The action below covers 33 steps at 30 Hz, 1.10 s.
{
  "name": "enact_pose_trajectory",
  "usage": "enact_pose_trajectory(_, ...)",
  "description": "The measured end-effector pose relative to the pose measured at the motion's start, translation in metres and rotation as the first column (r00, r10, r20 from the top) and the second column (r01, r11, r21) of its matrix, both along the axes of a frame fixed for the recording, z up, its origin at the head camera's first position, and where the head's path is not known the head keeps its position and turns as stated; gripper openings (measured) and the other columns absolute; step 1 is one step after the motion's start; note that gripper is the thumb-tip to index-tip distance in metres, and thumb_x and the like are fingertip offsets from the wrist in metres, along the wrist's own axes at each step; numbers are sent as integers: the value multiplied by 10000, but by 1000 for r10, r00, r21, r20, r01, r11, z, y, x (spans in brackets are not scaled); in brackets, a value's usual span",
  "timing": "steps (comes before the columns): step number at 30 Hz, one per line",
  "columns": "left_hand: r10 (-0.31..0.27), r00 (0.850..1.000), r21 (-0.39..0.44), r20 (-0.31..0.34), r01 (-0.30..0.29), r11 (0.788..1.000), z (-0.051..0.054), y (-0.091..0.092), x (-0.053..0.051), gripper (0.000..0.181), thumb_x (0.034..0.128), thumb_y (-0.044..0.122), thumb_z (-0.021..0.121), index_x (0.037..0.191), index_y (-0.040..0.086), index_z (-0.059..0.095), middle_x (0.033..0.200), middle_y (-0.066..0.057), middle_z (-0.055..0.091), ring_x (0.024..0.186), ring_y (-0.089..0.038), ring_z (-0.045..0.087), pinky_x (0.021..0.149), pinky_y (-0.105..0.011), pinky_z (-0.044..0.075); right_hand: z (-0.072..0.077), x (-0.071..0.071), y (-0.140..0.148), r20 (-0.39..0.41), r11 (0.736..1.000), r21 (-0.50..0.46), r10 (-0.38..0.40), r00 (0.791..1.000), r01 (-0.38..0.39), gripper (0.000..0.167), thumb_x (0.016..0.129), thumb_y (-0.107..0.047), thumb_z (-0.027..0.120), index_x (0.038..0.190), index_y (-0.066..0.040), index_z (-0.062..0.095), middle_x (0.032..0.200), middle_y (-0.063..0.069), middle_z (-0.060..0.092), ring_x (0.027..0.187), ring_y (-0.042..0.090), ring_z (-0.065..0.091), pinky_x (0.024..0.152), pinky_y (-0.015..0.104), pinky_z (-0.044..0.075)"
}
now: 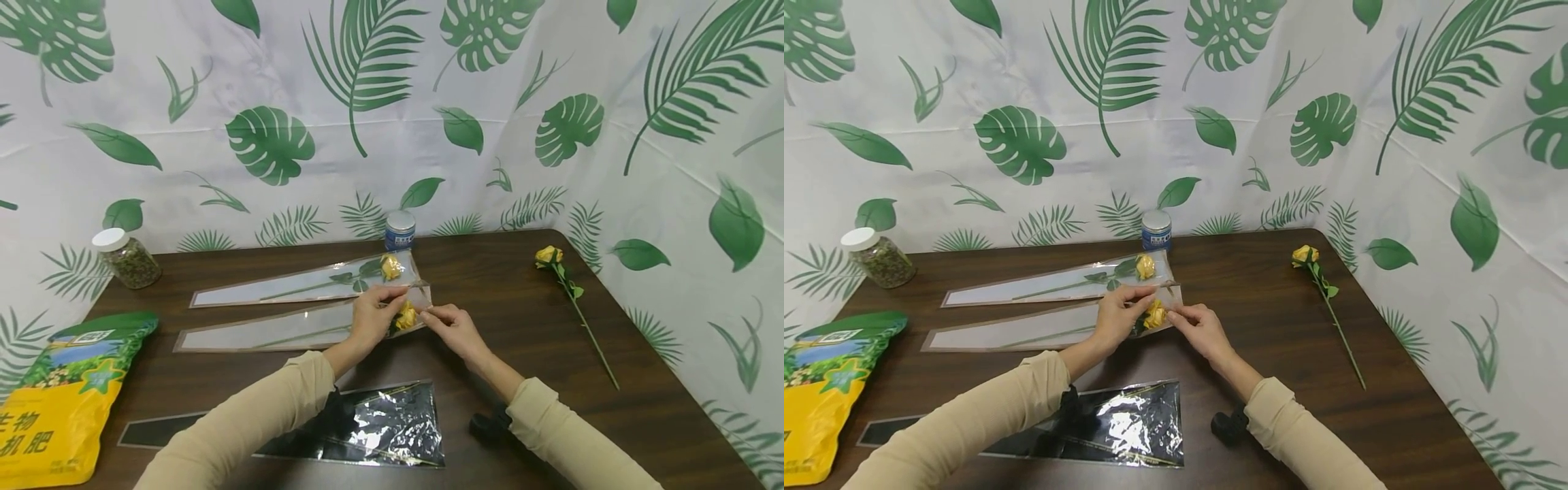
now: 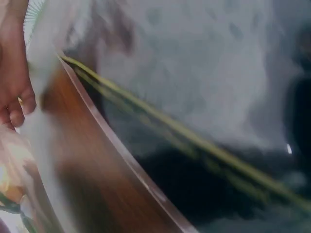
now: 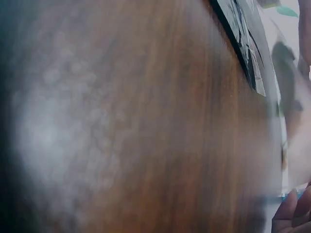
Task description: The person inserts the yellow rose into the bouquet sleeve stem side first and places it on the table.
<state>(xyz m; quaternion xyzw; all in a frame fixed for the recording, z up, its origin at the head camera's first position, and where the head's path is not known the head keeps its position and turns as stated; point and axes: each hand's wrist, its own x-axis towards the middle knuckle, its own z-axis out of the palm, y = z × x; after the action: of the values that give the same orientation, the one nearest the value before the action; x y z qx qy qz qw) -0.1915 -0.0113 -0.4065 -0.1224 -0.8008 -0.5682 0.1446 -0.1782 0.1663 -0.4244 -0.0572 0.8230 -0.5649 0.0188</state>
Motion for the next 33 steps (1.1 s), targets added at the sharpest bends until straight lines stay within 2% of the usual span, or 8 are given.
enact_pose_trajectory(4, -35, 999, -121, -1, 35, 992, -6, -11, 1, 215, 823, 108, 708, 1026, 38, 724, 944, -104, 713, 889, -237, 630, 787, -346, 487, -4, 1, 0, -18, 998, 8, -65, 998, 65, 215, 866, -123, 672, 1008, 36, 699, 951, 114, 631, 840, 109, 494, 728, 212, 422)
enact_pose_trajectory(7, -74, 997, -256, -2, 71, 964, -8, -24, 5, 314, 808, 136, 725, 1103, 34, 692, 1034, -120, 692, 978, -272, 616, 860, -409, 468, -5, 2, 1, -38, 995, 19, -98, 995, 98, 167, 838, -93, 696, 908, 58, 682, 868, 74, 594, 783, 105, 476, 680, 203, 406)
enact_pose_trajectory(10, -122, 992, -415, 20, 119, 902, -9, -39, 12, 439, 791, 180, 745, 1175, -4, 640, 1149, -164, 643, 1083, -334, 569, 940, -454, 427, -3, 4, 3, -40, 994, 44, -99, 994, 101, 126, 825, -80, 707, 857, 33, 663, 844, 61, 566, 768, 122, 473, 666, 204, 402)
enact_pose_trajectory(15, -196, 978, -626, 67, 194, 756, -13, -55, 20, 572, 781, 270, 755, 1223, -48, 579, 1281, -256, 543, 1180, -411, 502, 1000, -487, 389, 1, 8, 12, -11, 986, 147, -74, 997, 74, 106, 838, -101, 700, 830, -3, 660, 859, 78, 567, 766, 155, 465, 644, 229, 402)
enact_pose_trajectory(18, -204, 977, -682, 59, 188, 706, -16, -60, 19, 586, 773, 273, 757, 1231, -42, 571, 1309, -259, 521, 1195, -407, 497, 1000, -477, 395, 4, 9, 18, -3, 972, 232, -32, 999, 31, 105, 846, -116, 694, 816, -20, 665, 847, 76, 585, 756, 161, 457, 640, 250, 397)
enact_pose_trajectory(27, -246, 965, -707, 85, 233, 668, -10, -67, 6, 716, 781, 282, 755, 1308, -106, 466, 1372, -289, 440, 1269, -421, 416, 1046, -473, 348, 9, -1, 27, -30, 931, 364, 37, 999, -24, 125, 836, -166, 706, 828, -49, 662, 736, 27, 611, 650, 131, 483, 590, 263, 395)
enact_pose_trajectory(31, -288, 957, -706, -35, 180, 685, 0, -67, 27, 715, 749, 292, 781, 1292, -70, 489, 1284, -282, 506, 1172, -412, 500, 975, -464, 426, 9, 12, 36, 9, 926, 372, 67, 998, -65, 133, 846, -160, 697, 885, -44, 645, 748, 24, 586, 665, 131, 485, 586, 248, 397)
enact_pose_trajectory(33, -345, 937, -697, -61, 207, 686, 6, -66, 47, 653, 745, 294, 777, 1252, -44, 540, 1143, -207, 591, 1000, -305, 587, 851, -382, 503, 8, 24, 39, 27, 923, 375, 85, 996, -89, 121, 844, -152, 697, 882, -49, 645, 738, 14, 579, 650, 126, 480, 569, 231, 393)
